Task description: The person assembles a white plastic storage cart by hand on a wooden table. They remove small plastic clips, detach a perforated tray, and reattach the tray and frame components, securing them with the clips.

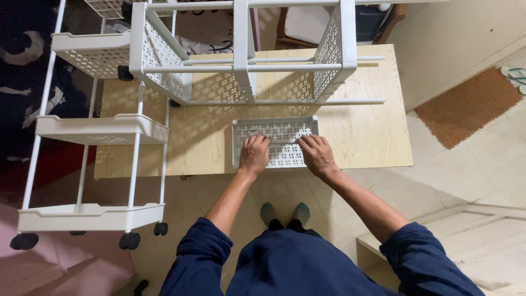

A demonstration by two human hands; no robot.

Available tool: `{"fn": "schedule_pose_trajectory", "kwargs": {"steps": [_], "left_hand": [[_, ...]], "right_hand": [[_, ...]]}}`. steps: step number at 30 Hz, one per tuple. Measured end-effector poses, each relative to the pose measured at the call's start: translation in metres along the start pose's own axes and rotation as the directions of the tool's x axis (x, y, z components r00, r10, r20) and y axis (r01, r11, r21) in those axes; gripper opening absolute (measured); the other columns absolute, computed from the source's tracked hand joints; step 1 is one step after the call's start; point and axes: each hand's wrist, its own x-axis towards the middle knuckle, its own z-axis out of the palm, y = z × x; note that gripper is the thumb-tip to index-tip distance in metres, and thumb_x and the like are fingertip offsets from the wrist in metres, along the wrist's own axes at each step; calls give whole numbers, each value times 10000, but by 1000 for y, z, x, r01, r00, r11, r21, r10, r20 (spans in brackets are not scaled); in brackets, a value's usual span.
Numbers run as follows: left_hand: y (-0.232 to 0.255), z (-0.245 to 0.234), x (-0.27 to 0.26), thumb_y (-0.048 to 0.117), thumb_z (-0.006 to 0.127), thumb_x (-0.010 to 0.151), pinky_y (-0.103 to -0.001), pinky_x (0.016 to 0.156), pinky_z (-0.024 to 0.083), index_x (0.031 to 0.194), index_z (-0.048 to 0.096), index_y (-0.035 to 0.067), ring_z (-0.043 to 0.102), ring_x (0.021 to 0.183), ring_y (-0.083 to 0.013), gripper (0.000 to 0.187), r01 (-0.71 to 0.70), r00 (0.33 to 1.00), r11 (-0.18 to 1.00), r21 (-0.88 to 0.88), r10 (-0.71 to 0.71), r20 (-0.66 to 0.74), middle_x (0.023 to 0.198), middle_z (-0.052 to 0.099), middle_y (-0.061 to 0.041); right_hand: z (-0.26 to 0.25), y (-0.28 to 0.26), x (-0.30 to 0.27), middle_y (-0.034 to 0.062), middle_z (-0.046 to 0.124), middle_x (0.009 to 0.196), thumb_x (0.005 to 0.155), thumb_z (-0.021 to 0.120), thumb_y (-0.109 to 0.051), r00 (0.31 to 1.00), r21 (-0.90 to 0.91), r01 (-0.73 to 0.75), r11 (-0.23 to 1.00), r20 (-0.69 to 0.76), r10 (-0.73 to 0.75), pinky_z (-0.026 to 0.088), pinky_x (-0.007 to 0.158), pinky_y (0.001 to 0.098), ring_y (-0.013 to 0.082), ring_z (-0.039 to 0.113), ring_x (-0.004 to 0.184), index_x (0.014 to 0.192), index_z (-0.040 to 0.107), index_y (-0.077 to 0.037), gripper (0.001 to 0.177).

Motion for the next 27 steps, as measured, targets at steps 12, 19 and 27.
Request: {"fn": "schedule_pose_trajectory", "kwargs": {"steps": [12,19,27], "left_hand": [[-41,60,-22,11,603,804,-456,958,472,1046,742,80,631,1078,-333,287,155,971,986,55,-163,177,1063,699,-129],[-59,92,-25,21,608,782,-448,971,464,992,730,70,622,1084,-330,247,153,974,985,83,-164,156,1076,688,-129],[-60,106,-19,24,661,802,-455,987,466,952,746,97,632,1082,-319,188,226,910,960,168,-269,316,1081,685,-123]], "right_hand": [[65,7,-16,79,688,1045,835,612,-34,970,37,-77,996,235,66,495,882,414,282,643,1004,1082,687,-85,263],[86,10,-20,92,694,1045,805,623,-25,951,73,-135,988,289,109,494,905,430,306,645,1016,1067,695,-85,278],[102,19,-19,110,680,1091,754,672,-47,899,37,-168,985,415,137,488,918,440,319,625,1039,1147,673,-65,393]]}}
